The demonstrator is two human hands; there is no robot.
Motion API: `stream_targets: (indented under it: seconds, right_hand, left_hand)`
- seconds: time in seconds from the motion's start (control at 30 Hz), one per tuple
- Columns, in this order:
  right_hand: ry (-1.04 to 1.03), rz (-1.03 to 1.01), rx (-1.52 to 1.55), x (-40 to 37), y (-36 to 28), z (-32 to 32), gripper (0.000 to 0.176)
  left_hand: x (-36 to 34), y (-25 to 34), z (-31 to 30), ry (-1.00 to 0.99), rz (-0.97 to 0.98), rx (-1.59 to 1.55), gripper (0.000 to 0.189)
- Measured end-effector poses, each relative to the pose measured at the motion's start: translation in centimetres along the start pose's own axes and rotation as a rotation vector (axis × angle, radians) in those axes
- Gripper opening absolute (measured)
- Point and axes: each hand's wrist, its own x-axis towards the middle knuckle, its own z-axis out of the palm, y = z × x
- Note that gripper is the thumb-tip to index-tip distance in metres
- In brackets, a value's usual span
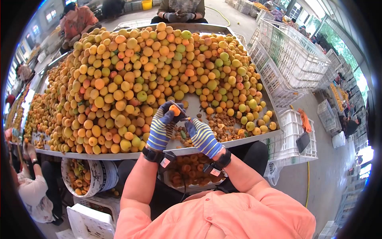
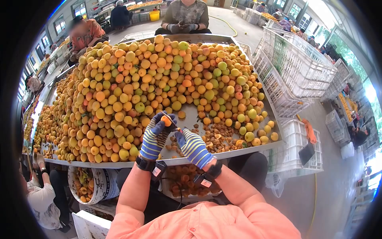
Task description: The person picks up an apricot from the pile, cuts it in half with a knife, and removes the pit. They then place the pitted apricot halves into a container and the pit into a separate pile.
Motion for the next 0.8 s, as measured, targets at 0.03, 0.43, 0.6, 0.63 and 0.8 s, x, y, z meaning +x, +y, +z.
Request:
stream_targets:
  seconds: [0.03, 0.43, 0.6, 0.63, 0.8]
  right_hand:
    - [-0.065, 0.063, -0.048, 0.1, -0.8, -0.7, 0.026]
    - [-0.203, 0.054, -0.147, 0.0, -0.5, -1.4, 0.030]
    - [-0.198, 0.051, -0.234, 0.5, -1.6, -0.9, 0.026]
    - [-0.191, 0.045, -0.231, 0.5, -1.6, -0.8, 0.026]
    - [-0.177, 0.034, -0.242, 0.5, -1.7, -0.1, 0.027]
  left_hand:
    - [-0.1, 0.2, 0.2, 0.014, -0.006, 0.027, 0.040]
    - [0.0, -0.3, -0.4, -0.019, 0.002, 0.360, 0.043]
    - [-0.4, -1.4, 0.2, 0.048, -0.013, 0.254, 0.040]
    - [-0.5, -1.5, 0.3, 0.096, -0.042, 0.177, 0.037]
    - [-1.1, -1.1, 0.7, 0.074, -0.090, -0.025, 0.035]
